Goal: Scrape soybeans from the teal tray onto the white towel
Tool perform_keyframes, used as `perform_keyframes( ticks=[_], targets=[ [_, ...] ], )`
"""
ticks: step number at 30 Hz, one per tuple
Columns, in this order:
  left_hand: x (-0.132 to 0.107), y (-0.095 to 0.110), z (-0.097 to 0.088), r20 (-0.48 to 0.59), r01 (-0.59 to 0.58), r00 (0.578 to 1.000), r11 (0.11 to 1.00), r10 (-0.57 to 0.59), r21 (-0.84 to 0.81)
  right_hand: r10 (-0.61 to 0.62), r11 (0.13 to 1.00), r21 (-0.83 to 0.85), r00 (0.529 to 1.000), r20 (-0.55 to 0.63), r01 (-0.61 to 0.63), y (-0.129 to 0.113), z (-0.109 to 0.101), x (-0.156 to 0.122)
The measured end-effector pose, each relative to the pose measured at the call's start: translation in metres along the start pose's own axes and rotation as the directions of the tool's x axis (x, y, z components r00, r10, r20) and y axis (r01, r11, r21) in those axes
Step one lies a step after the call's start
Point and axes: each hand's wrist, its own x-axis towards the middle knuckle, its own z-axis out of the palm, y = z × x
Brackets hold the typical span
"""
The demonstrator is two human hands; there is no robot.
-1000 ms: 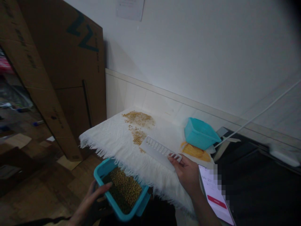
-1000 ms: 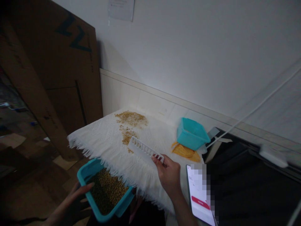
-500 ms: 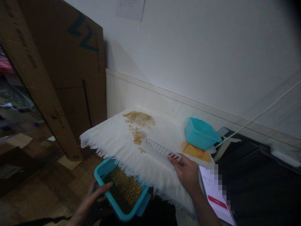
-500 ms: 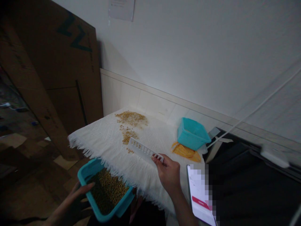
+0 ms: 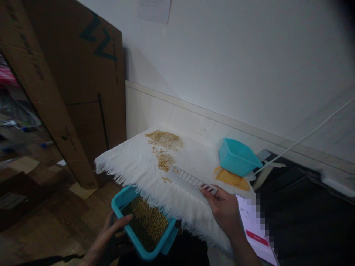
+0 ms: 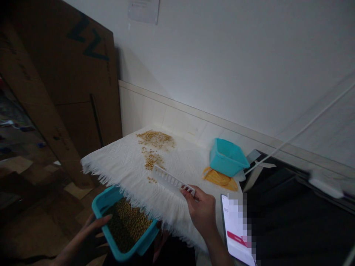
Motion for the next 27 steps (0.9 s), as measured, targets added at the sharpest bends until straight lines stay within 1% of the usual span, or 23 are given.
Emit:
perform_keyframes(
  ticks=[5,11,15,22,27],
  targets=[
    [0.002,0.000,-0.002,0.011,0.006,1.000,1.000,-0.006,0.006,0.019,1.000,-0.016,1.000,0.012,-0.019,0.008,-0.002,-0.007],
    [0.001,-0.001,0.000,-0.013,0.010,1.000,1.000,-0.010,0.010,-0.004,1.000,0.006,1.000,0.008,0.004,0.004,-0.004,-0.009],
    [0.003,-0.003,-0.001,-0.027,-0.006,1.000,1.000,0.006,0.010,-0.035,0.999,-0.008,0.999,0.013,0.035,-0.001,-0.004,-0.009],
    [0.001,-0.001,-0.003,0.012,-0.002,1.000,1.000,0.003,-0.018,-0.075,0.997,0.007,0.997,0.030,0.075,-0.014,-0.002,-0.010],
    [-0.003,0.002,-0.002,-0.005,-0.018,1.000,1.000,0.018,-0.015,-0.174,0.984,-0.020,0.984,0.049,0.175,-0.027,-0.005,-0.010]
  ],
)
